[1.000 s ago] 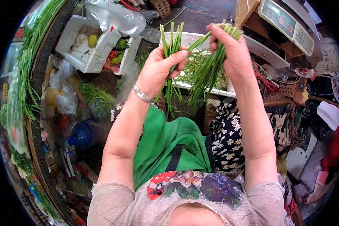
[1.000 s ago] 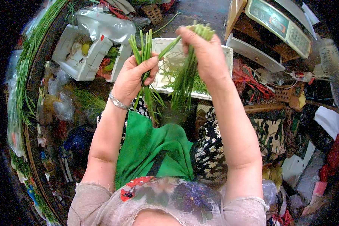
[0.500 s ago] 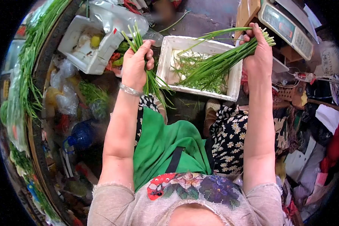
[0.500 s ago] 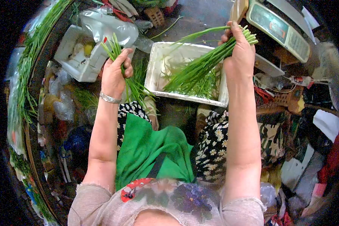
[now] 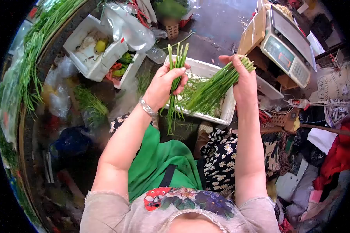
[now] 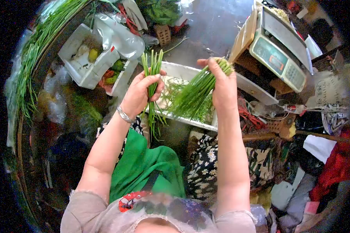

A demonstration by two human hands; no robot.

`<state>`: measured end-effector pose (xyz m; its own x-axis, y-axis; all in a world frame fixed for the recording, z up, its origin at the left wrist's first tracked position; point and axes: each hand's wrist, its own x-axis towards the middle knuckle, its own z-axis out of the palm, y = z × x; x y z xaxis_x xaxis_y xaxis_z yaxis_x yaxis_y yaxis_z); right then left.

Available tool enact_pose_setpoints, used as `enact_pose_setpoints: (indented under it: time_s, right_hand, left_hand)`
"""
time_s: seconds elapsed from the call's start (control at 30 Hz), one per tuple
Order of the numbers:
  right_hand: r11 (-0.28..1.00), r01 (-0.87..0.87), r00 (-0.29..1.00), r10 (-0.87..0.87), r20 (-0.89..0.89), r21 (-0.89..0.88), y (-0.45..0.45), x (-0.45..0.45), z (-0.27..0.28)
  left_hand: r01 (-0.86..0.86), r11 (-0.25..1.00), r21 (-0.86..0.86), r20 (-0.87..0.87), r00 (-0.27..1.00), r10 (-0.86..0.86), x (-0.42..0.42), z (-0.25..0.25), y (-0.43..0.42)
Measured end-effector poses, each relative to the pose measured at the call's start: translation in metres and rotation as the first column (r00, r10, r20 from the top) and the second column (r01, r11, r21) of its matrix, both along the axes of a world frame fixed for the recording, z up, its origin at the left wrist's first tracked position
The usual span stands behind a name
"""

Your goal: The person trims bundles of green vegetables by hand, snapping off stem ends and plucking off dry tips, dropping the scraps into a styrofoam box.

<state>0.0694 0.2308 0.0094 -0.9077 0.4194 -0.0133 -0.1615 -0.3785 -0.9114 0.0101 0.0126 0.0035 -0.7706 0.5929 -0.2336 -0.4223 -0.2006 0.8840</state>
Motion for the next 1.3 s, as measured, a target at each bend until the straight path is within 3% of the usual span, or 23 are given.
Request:
enact_pose_setpoints:
  time_s: [0.17, 0.23, 0.57, 0.63, 1.3]
  right_hand:
    - [0.984, -0.111, 0.992, 0.119, -0.051, 0.137, -0.011, 0.000, -0.009]
    - [0.982, -0.127, 0.992, 0.125, 0.026, 0.138, -0.018, 0.002, -0.006]
    - [0.981, -0.193, 0.977, 0.192, 0.094, 0.002, -0.035, 0.002, -0.003]
    - [0.983, -0.184, 0.979, 0.186, 0.088, -0.027, -0.037, 0.002, -0.007]
    - [0.980, -0.167, 0.978, 0.150, 0.147, 0.107, -0.032, 0.003, -0.005]
  left_hand:
    - [0.069, 0.998, -0.015, -0.015, 0.998, -0.069, 0.006, 0.001, 0.006]
    - [0.080, 0.995, -0.055, -0.029, 0.996, -0.082, 0.008, 0.002, 0.008]
    - [0.142, 0.990, 0.008, -0.022, 0.990, -0.142, 0.012, -0.002, 0.014]
    - [0.249, 0.967, -0.058, -0.029, 0.968, -0.251, 0.013, -0.004, 0.014]
    - [0.138, 0.985, -0.104, -0.098, 0.984, -0.148, 0.009, -0.005, 0.007]
